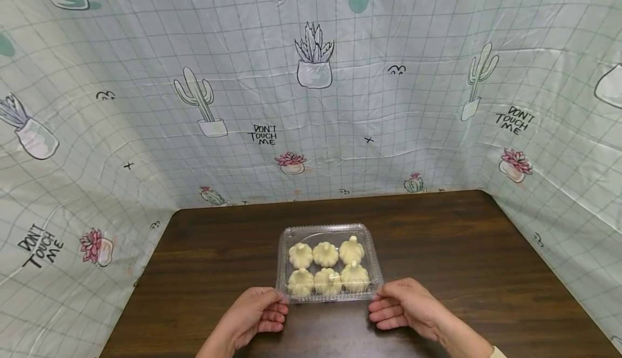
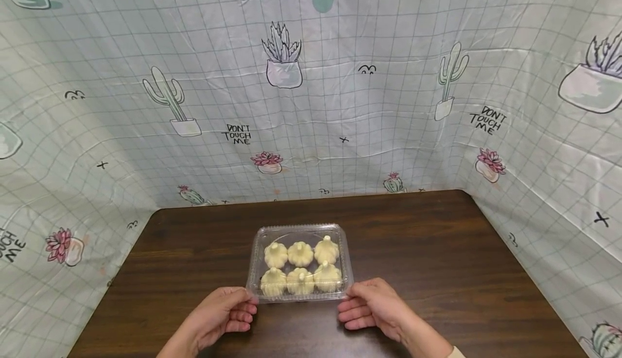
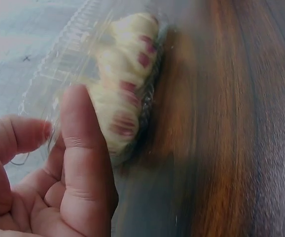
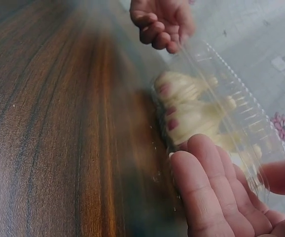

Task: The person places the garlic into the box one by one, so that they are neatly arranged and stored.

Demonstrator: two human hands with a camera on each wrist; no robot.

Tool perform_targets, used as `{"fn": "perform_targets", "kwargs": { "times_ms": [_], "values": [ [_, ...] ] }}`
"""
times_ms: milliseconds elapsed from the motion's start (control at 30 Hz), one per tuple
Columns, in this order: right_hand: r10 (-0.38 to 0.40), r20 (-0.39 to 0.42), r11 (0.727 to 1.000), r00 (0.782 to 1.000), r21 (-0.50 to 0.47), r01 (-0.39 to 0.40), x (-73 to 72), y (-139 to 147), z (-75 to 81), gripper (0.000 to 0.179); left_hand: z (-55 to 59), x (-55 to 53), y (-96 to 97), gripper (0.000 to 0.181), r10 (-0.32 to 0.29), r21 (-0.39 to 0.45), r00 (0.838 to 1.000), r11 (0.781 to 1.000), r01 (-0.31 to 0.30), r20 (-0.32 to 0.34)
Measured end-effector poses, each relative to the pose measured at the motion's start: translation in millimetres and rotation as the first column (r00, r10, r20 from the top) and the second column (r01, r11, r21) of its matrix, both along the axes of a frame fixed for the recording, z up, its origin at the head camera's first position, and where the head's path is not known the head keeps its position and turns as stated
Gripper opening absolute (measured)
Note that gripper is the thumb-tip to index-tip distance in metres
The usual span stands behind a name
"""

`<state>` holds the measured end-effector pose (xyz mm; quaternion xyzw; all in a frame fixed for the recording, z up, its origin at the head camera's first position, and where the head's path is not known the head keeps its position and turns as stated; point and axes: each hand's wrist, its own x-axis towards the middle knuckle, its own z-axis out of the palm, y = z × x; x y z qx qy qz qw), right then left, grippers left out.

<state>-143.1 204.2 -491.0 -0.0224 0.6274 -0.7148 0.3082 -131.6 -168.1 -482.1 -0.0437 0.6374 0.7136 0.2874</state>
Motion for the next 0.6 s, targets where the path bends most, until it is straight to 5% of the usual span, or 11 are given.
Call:
{"fn": "perform_targets", "kwargs": {
  "times_ms": [600],
  "values": [
    [-0.032, 0.021, 0.998, 0.999, -0.050, 0.033, -1.9, 1.3, -2.6, 0.032, 2.2, -4.0, 9.1, 0.017, 0.056, 0.016, 0.998, 0.998, -0.056, -0.015]
  ]
}}
